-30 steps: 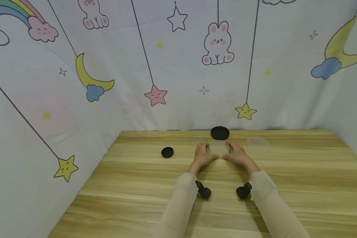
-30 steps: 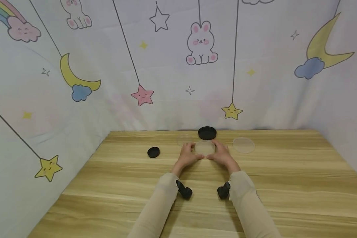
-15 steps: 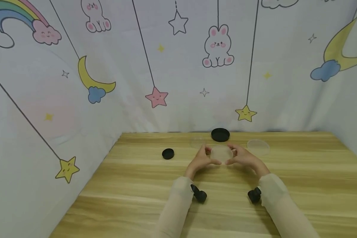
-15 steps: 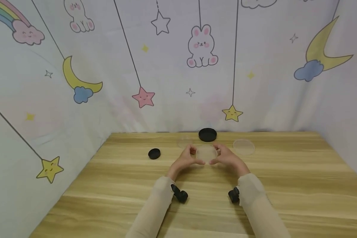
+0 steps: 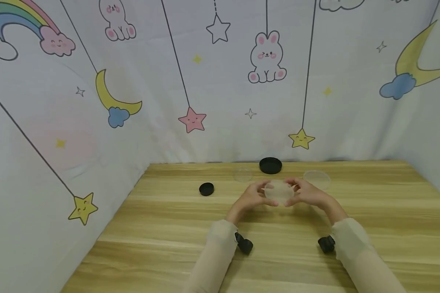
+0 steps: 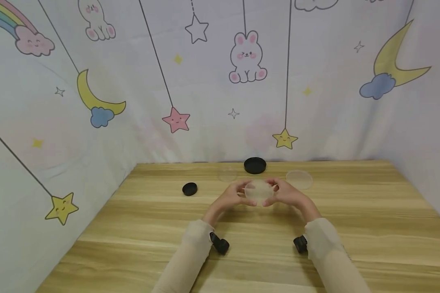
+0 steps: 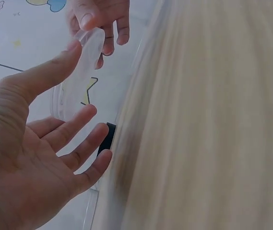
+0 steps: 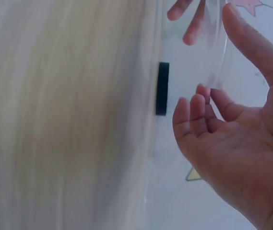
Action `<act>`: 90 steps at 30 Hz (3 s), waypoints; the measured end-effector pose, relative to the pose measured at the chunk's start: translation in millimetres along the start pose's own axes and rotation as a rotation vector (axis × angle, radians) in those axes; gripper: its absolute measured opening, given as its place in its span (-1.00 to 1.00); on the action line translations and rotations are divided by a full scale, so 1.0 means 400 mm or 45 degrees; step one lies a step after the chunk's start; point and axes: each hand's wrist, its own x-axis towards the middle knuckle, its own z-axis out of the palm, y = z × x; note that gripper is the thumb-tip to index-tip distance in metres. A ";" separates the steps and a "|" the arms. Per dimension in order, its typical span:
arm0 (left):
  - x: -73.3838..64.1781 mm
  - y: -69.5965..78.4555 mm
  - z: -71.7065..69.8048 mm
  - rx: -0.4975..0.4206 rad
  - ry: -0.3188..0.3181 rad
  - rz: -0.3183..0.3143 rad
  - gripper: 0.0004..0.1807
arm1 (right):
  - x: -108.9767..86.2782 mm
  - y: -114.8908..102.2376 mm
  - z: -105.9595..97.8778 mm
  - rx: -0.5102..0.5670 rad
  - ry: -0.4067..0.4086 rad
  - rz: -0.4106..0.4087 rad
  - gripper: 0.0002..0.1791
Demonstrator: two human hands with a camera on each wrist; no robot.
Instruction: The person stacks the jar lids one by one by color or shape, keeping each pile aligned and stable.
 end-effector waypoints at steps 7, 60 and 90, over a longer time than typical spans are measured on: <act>0.002 0.031 0.038 0.034 -0.048 0.050 -0.19 | -0.054 -0.004 -0.037 -0.053 -0.017 -0.068 -0.05; -0.187 -0.091 -0.148 0.285 -0.001 -0.022 -0.21 | 0.036 -0.053 0.252 0.159 0.039 -0.168 -0.12; -0.194 -0.098 -0.183 0.593 -0.099 -0.097 -0.10 | 0.036 -0.062 0.291 -0.193 0.175 -0.121 -0.20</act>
